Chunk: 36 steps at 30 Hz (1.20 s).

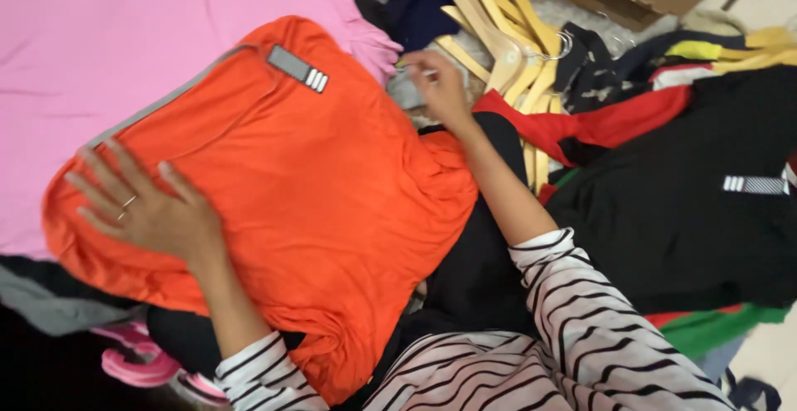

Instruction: Buttoning a shirt and placing multiple garments onto hangers from a pile.

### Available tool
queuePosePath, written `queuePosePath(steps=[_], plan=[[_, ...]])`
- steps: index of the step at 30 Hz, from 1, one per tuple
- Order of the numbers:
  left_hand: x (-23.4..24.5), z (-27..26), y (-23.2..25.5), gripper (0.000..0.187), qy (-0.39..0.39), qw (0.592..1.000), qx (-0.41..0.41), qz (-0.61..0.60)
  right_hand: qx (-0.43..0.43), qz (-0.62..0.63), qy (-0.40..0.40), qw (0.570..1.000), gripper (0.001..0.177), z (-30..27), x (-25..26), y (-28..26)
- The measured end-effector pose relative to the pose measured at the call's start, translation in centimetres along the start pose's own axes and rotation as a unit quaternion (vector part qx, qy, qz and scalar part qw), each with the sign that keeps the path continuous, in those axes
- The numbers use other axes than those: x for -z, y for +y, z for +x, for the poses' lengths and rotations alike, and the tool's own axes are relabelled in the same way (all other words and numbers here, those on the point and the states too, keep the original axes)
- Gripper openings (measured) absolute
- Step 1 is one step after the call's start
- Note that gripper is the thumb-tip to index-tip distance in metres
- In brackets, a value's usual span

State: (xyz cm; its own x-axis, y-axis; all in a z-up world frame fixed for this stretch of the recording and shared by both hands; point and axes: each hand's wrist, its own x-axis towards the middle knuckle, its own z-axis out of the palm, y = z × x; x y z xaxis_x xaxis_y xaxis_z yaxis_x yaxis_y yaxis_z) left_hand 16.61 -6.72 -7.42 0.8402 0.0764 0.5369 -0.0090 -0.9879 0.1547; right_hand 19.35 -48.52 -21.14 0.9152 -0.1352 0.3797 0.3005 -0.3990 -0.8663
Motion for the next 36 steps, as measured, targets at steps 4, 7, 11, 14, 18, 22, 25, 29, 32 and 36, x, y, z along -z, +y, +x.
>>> queuePosePath(steps=[4, 7, 11, 14, 18, 22, 25, 29, 32, 36], plan=[[-0.9, -0.1, 0.1, 0.065, 0.049, 0.999, 0.003, 0.017, -0.128, -0.176, 0.26, 0.941, 0.036, -1.2, 6.6, 6.8], [-1.0, -0.1, 0.2, 0.065, 0.066, 0.998, 0.002, 0.018, -0.248, -0.29, 0.255, 0.888, 0.05, -2.4, 10.3, 8.8], [-0.8, -0.1, 0.3, 0.065, 0.066, 0.998, 0.001, 0.018, -0.352, -0.34, 0.149, 0.859, 0.066, -3.0, 11.2, 7.3], [-0.8, 0.0, 0.4, 0.066, 0.075, 0.997, -0.008, 0.016, -0.356, -0.387, 0.093, 0.846, 0.087, -2.5, 10.9, 6.0], [-1.0, 0.0, 0.2, 0.063, 0.067, 0.997, -0.003, 0.028, -0.342, -0.429, 0.109, 0.829, 0.105, -2.5, 10.6, 7.3], [-1.1, -0.1, 0.2, 0.066, 0.083, 0.996, -0.001, 0.027, -0.36, -0.332, 0.196, 0.849, 0.078, -2.9, 10.8, 5.4], [-1.0, -0.1, 0.3, 0.065, 0.074, 0.997, 0.002, 0.023, -0.285, -0.301, 0.277, 0.867, 0.084, -4.0, 11.3, 8.1], [-0.5, 0.0, 0.1, 0.056, 0.031, 0.999, 0.011, 0.009, -0.067, -0.315, 0.389, 0.863, 0.063, -4.1, 11.4, 7.8], [-1.1, -0.1, -0.4, 0.053, 0.0, 0.999, 0.037, 0.021, -0.025, -0.224, 0.422, 0.878, 0.062, -3.8, 11.1, 5.1], [-1.3, -0.1, -0.6, 0.054, 0.008, 0.999, 0.048, 0.017, -0.021, -0.217, 0.44, 0.871, 0.05, -2.4, 10.7, 2.6]])
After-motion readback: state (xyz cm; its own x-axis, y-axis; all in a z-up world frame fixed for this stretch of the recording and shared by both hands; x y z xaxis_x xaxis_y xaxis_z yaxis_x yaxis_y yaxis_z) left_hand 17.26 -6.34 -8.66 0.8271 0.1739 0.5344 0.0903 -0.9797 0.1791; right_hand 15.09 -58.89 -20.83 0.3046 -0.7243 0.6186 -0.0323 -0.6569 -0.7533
